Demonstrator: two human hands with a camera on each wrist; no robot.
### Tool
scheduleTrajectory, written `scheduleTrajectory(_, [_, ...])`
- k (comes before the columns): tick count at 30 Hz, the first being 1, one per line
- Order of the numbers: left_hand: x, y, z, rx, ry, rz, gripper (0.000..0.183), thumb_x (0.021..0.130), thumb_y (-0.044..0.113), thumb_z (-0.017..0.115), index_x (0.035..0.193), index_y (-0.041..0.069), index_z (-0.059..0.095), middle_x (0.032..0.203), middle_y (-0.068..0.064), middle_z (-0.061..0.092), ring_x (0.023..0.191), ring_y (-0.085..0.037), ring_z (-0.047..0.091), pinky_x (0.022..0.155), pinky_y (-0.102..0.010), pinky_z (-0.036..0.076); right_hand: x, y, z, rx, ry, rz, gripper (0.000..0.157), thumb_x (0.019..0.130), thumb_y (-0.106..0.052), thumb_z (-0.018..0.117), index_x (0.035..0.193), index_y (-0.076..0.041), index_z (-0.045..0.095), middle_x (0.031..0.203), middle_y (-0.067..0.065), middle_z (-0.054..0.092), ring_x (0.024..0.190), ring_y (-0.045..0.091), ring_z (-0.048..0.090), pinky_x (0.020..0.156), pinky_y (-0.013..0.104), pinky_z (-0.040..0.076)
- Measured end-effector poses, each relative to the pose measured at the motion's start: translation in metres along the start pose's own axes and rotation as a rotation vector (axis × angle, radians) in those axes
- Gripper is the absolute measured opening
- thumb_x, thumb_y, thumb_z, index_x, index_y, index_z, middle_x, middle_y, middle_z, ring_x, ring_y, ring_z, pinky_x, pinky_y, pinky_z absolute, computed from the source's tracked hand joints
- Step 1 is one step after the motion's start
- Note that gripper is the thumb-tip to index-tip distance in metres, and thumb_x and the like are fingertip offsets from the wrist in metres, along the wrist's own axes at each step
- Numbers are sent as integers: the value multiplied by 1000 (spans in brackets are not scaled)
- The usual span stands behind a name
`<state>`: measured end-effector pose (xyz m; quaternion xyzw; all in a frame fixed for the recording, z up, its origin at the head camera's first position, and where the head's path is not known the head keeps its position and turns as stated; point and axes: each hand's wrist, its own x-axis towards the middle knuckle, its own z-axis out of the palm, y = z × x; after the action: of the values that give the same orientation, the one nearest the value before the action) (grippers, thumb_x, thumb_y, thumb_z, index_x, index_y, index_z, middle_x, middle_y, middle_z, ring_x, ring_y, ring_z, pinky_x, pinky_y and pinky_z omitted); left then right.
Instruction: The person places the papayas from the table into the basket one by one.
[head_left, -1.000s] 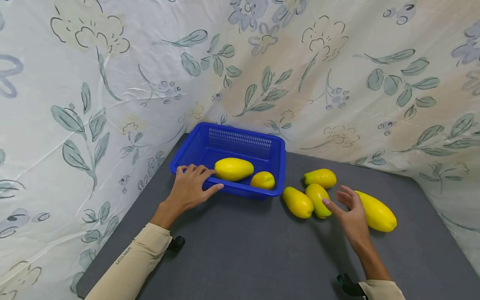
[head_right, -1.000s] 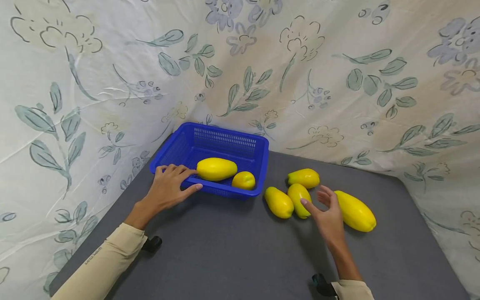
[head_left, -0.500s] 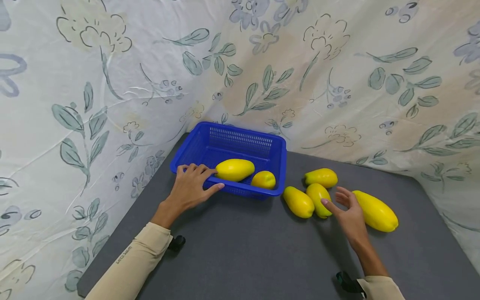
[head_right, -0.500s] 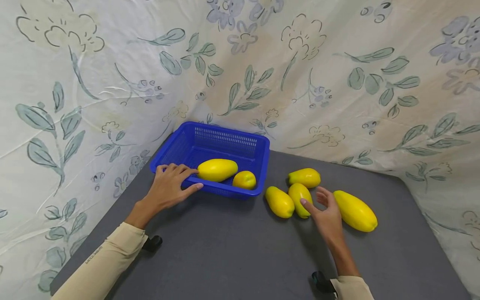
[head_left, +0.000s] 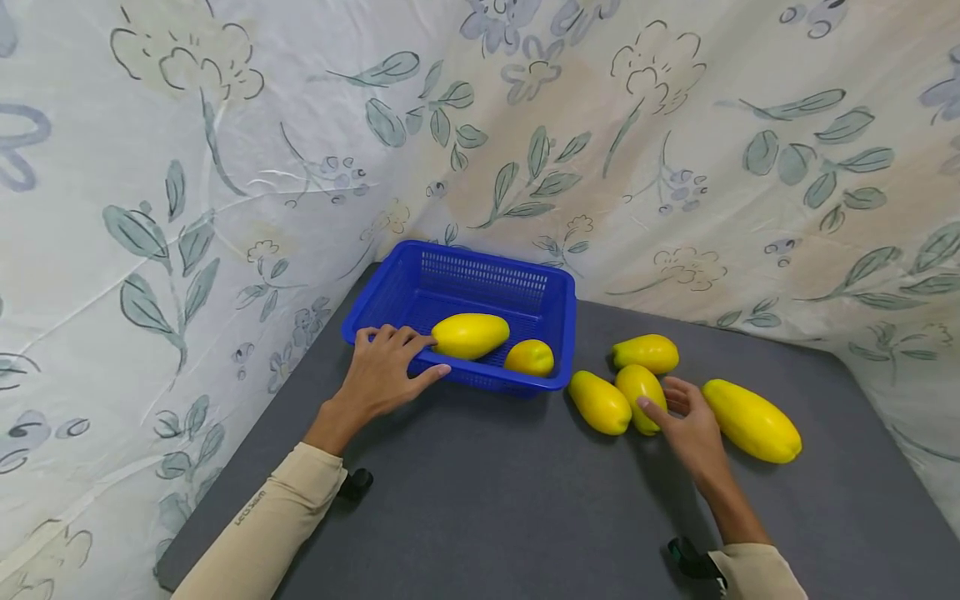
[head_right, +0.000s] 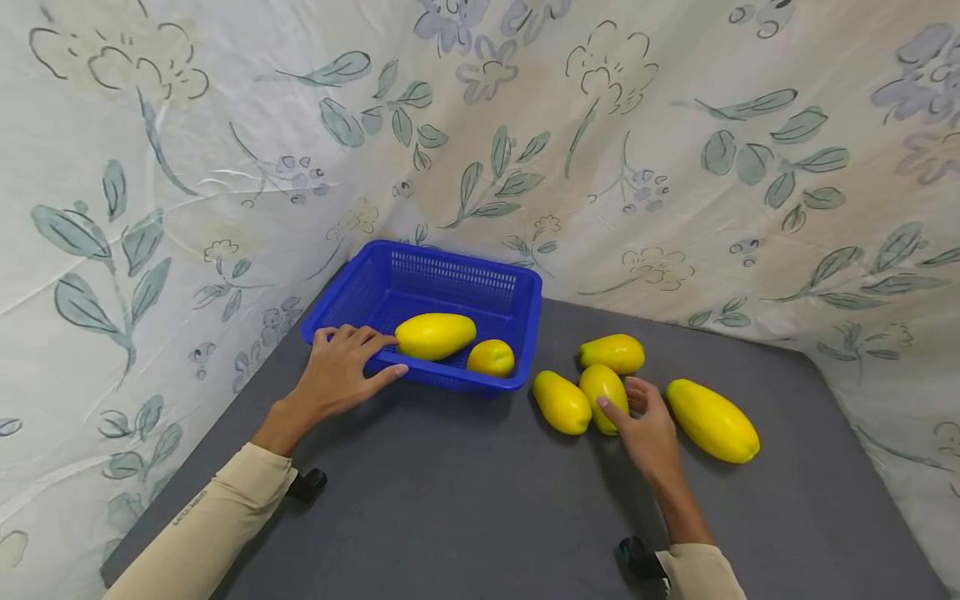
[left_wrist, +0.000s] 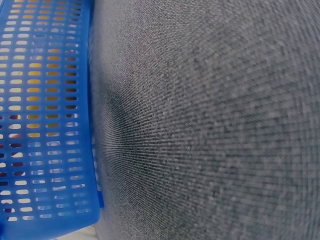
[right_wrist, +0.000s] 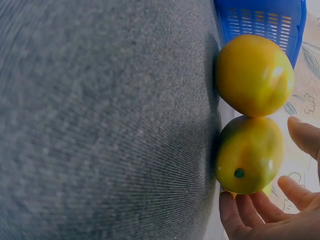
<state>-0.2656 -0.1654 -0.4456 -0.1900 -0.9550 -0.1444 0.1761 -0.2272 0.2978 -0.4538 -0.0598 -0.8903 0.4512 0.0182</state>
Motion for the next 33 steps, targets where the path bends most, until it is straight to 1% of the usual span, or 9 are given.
scheduleTrajectory(6, [0, 1, 0, 8, -8, -5, 63, 98, 65, 61, 139, 18, 70, 134, -12, 68, 121, -38, 58, 107, -67, 33, 1, 1, 1, -21, -29, 11, 94, 101, -55, 68, 167, -4, 25, 162, 34, 36, 148, 50, 38, 114, 68, 38])
scheduleTrajectory(12, [1, 2, 1, 0, -15, -6, 64, 98, 65, 61, 140, 18, 70, 134, -11, 67, 121, -38, 57, 107, -67, 33, 3, 4, 0, -51, -71, 23, 97, 101, -57, 66, 168, -4, 20, 163, 36, 32, 148, 52, 36, 113, 68, 39])
scheduleTrajectory(19, [2, 2, 1, 0, -7, -4, 64, 98, 65, 62, 139, 18, 70, 133, -11, 68, 122, -38, 57, 108, -67, 32, 7, 6, -2, -103, -114, 31, 98, 103, -57, 64, 170, -5, 14, 163, 38, 30, 145, 56, 38, 110, 68, 42])
scheduleTrajectory(24, [2, 3, 0, 3, -4, -3, 64, 97, 65, 62, 139, 17, 70, 132, -11, 68, 121, -38, 57, 107, -67, 33, 9, 6, -3, -116, -121, 23, 98, 103, -55, 64, 169, -3, 14, 162, 39, 33, 143, 55, 42, 107, 67, 45])
scheduleTrajectory(33, [1, 3, 0, 2, -7, -6, 63, 97, 64, 63, 138, 17, 70, 132, -12, 68, 121, -39, 58, 107, -68, 33, 9, 7, -4, -131, -112, -3, 96, 103, -53, 66, 168, 0, 19, 159, 41, 36, 140, 57, 45, 105, 67, 47])
